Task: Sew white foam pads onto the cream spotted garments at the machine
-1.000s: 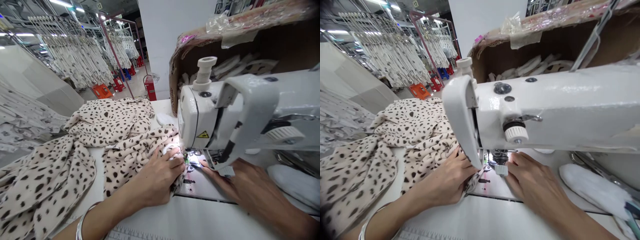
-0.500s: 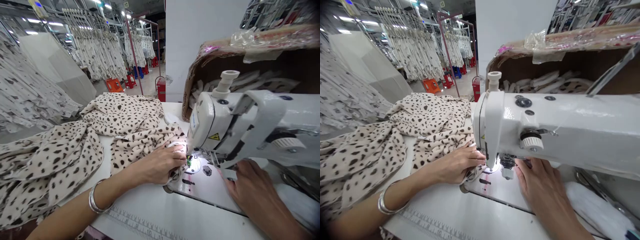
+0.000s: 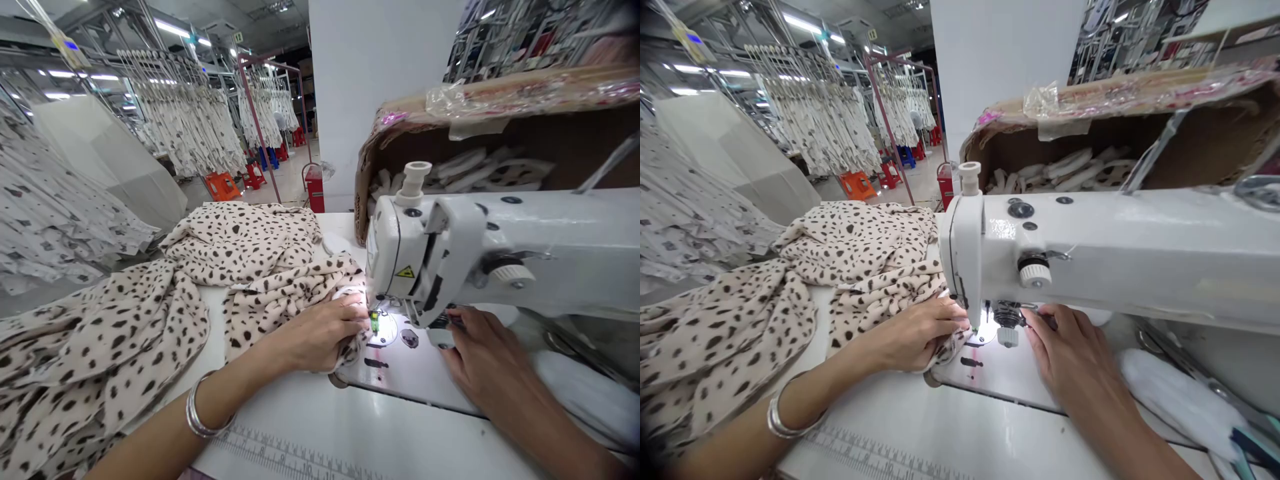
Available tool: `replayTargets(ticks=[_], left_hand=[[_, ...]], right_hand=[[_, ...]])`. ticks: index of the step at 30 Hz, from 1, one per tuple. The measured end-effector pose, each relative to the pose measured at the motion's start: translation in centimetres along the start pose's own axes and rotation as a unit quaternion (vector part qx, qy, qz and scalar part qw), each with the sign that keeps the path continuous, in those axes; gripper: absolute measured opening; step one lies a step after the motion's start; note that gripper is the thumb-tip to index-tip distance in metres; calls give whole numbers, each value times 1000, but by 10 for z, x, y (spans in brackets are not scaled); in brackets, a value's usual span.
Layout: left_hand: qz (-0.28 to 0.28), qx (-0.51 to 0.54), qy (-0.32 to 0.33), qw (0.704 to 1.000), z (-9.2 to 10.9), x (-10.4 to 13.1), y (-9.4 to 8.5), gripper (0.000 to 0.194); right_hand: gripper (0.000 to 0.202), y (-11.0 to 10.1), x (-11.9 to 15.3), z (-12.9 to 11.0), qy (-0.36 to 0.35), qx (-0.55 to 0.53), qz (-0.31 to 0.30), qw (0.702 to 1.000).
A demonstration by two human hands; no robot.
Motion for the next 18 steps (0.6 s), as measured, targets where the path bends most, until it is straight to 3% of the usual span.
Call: replayTargets(ticks=[4,11,15,18], left_hand=[[17,-8,-1,1000,3,0,-3,33],[39,-4,4,999,6,0,-5,31],[22,62,-57,996,8,23,-11,35],[-18,130,-121,984,26,50,-16,29]], right_hand=[[34,-4,-3,-6,44,-33,-6,998],[29,-9,-11,-7,59,-51,2,997],[28,-8,-13,-2,66,-55,1,996],[27,-6,-10,0,81,-69,-8,994]])
Point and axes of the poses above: each hand's wrist, its own x-axis away from the middle knuckle, its own y-axis out of the palm, z = x × y, the point moved 3 cm from there along -x, towards the middle knuckle, and after that the axes turned 7 degrees about y, right-handed, at the moved point
